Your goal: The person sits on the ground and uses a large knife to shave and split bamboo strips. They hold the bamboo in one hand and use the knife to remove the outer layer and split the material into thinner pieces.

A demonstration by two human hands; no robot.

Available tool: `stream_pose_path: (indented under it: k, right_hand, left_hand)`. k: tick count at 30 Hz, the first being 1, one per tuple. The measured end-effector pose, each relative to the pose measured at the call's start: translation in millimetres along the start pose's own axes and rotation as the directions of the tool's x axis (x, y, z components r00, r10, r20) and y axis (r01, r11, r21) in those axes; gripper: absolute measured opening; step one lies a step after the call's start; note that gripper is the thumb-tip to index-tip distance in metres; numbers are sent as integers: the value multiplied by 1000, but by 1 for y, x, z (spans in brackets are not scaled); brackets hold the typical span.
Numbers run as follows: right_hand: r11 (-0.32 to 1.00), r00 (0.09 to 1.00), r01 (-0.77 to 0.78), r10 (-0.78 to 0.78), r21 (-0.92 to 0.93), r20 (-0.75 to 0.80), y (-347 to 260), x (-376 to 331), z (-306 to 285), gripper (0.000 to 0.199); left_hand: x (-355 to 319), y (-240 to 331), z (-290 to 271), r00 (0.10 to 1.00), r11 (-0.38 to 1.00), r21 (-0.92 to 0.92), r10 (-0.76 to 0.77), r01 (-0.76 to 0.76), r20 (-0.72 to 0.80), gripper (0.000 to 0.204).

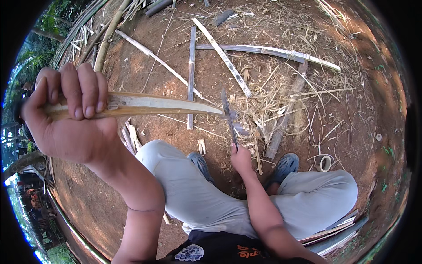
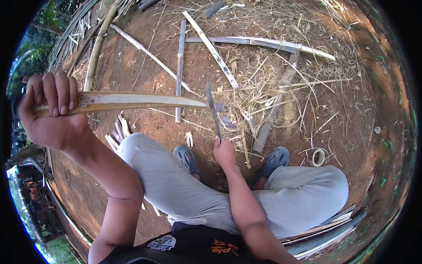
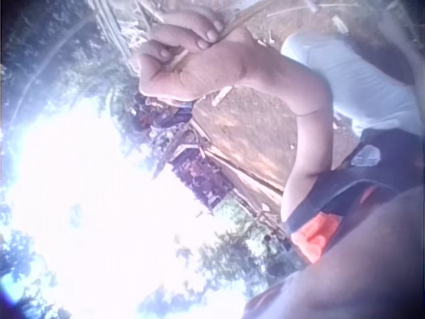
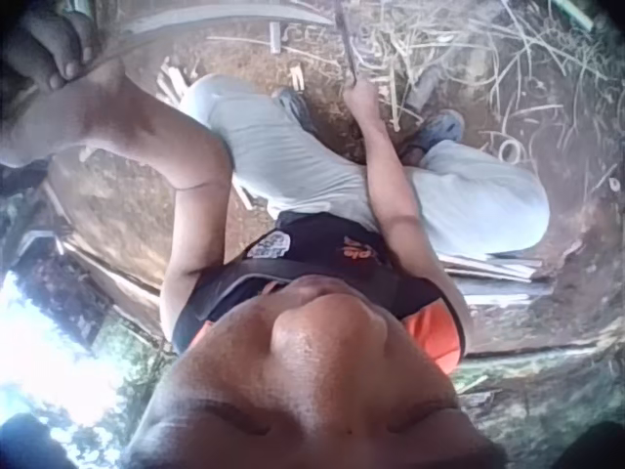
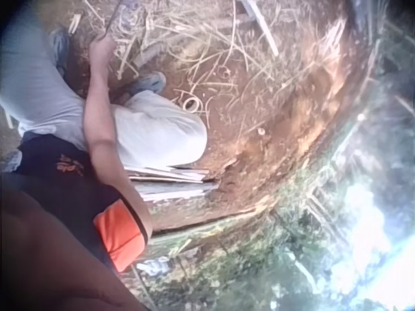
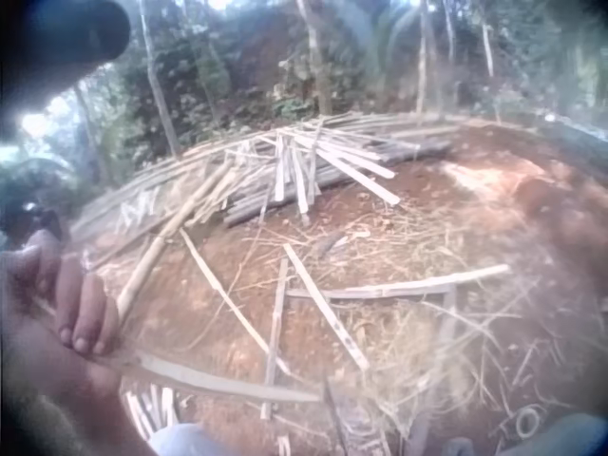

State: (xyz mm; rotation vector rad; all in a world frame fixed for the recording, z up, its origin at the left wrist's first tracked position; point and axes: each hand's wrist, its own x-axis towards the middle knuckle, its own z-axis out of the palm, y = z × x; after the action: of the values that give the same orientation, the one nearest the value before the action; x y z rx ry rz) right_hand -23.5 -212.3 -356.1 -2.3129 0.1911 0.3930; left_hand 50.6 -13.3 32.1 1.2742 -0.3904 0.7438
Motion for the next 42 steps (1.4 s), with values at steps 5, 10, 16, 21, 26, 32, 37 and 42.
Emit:
stream_pose_path:
  k: [5,10,16,21,26,32,37,42]
  right_hand:
    - [997,999,44,-44,66,-3,-17,-4,-12,40]
    - [893,915,374,-311,251,-257,-27,-12,-16,33]
    - [998,1000,-24,23,-52,-15,25,0,18,42]
    - [998,1000,-5,6,57,-24,18,4,10,43]
    - [962,975,194,-167,190,-148,-4,-3,0,36]
    - [979,978,-204,205,-10,40,12,-1,10,46]
    - [974,996,46,-27,223,-88,1,2,11,46]
    - [994,988,-105,105,-4,112,1,-10,5,46]
  left_hand:
    - [-1,-2,3,998,999,21,-25,26,-60,28]
    - [-1,-3,0,1000,999,29,-15,15,-18,27]
    - [-2,-5,8,993,992,127,14,1,-117,33]
    - [-1,-6,10,993,993,112,-19,32,-120,32]
    - [3,-6,1,995,993,113,-11,23,-102,31]
    - [4,-6,1,996,996,74,-44,50,-80,30]
    - [6,-7,0,996,997,51,-47,51,-74,29]
    - [7,-6,-9,997,997,13,-71,71,-34,29]
